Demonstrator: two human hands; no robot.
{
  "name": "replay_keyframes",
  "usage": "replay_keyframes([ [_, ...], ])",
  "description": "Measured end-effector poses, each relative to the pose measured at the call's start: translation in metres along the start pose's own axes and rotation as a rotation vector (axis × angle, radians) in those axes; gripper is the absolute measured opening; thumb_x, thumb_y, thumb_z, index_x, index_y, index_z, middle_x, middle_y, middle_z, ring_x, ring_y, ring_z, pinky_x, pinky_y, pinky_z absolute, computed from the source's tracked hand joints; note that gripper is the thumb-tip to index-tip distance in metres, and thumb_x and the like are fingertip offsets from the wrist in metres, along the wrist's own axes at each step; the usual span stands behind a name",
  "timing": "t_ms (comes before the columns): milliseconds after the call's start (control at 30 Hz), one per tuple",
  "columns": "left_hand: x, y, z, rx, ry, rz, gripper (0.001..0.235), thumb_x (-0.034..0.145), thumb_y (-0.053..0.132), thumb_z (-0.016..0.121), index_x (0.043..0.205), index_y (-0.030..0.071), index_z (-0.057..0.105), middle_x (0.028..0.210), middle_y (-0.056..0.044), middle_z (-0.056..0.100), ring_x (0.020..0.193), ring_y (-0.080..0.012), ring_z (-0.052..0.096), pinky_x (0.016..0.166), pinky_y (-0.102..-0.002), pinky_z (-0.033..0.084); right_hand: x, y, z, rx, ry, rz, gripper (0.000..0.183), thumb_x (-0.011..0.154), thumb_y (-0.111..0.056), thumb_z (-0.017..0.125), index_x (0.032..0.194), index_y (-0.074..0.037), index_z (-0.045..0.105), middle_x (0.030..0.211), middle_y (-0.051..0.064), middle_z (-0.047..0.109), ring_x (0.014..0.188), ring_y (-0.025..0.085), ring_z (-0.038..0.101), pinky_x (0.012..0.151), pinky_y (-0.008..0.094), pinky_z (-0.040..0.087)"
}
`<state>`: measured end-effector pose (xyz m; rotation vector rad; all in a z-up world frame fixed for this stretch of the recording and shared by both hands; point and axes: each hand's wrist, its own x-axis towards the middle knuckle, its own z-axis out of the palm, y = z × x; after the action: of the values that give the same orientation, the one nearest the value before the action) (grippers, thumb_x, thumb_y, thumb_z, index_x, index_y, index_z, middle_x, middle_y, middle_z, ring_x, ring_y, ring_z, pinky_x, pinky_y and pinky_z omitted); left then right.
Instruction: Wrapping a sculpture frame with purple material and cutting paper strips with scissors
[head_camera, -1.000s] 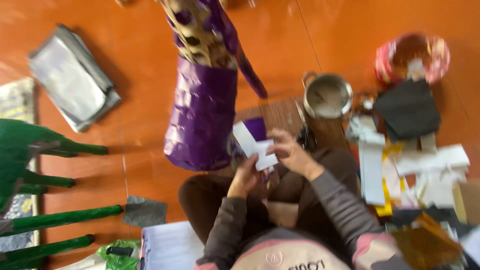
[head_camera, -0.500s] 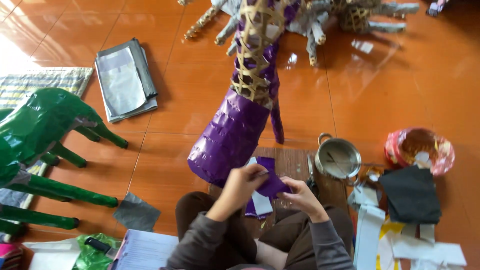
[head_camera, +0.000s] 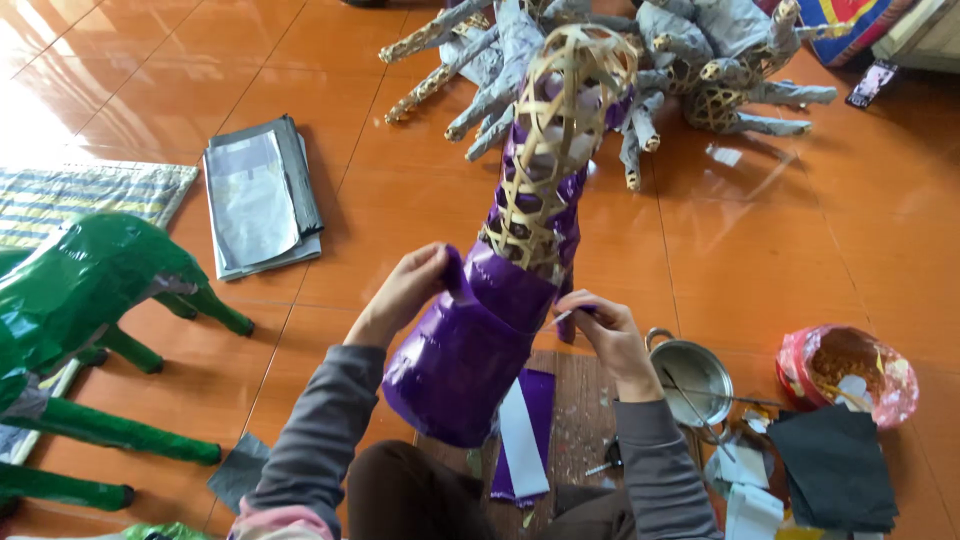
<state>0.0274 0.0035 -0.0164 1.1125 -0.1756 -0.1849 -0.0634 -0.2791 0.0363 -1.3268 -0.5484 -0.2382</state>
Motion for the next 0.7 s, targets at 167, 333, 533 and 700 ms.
replay_keyframes([
  [167,0.078,0.007,0.002,0.11,0.094,0.101,0.042,0.103,0.039,0.05,0.09,0.001,0.063,0.065,-0.008,0.054,0.059,-0.0123,0.056,0.052,-0.021,0.049,0.024,0.023,0.001,-0.193,-0.002,0.116,0.023,0.097,-0.009,0.052,0.1,0.004,0.071,0.059,0.011,0.06,0.046,0.012,0.055,0.047,0.025,0.046],
  [333,0.131,-0.029,-0.001,0.185,0.169,0.097,0.041,0.099,0.046,0.055,0.088,0.008,0.063,0.07,-0.002,0.056,0.059,-0.0075,0.052,0.051,-0.018,0.043,0.032,0.028,0.026,-0.537,0.129,-0.058,0.023,0.102,-0.011,0.048,0.098,0.0,0.068,0.084,0.013,0.064,0.073,0.02,0.063,0.069,0.032,0.05],
  [533,0.137,-0.051,0.003,0.276,0.122,0.047,0.035,0.098,0.041,0.06,0.088,0.008,0.065,0.065,-0.003,0.056,0.054,-0.0091,0.054,0.045,-0.02,0.045,0.015,0.061,0.013,-0.411,0.406,0.209,0.03,0.107,-0.022,0.044,0.085,-0.007,0.058,0.065,0.003,0.053,0.057,0.009,0.051,0.054,0.022,0.045],
  [700,0.139,-0.067,-0.009,0.387,0.11,0.084,0.031,0.1,0.038,0.058,0.093,0.008,0.064,0.072,-0.001,0.054,0.065,-0.0088,0.051,0.052,-0.02,0.042,0.014,0.085,0.01,-0.324,0.525,0.222,0.03,0.107,-0.024,0.044,0.081,-0.011,0.053,0.063,0.0,0.049,0.059,0.007,0.052,0.057,0.025,0.047],
])
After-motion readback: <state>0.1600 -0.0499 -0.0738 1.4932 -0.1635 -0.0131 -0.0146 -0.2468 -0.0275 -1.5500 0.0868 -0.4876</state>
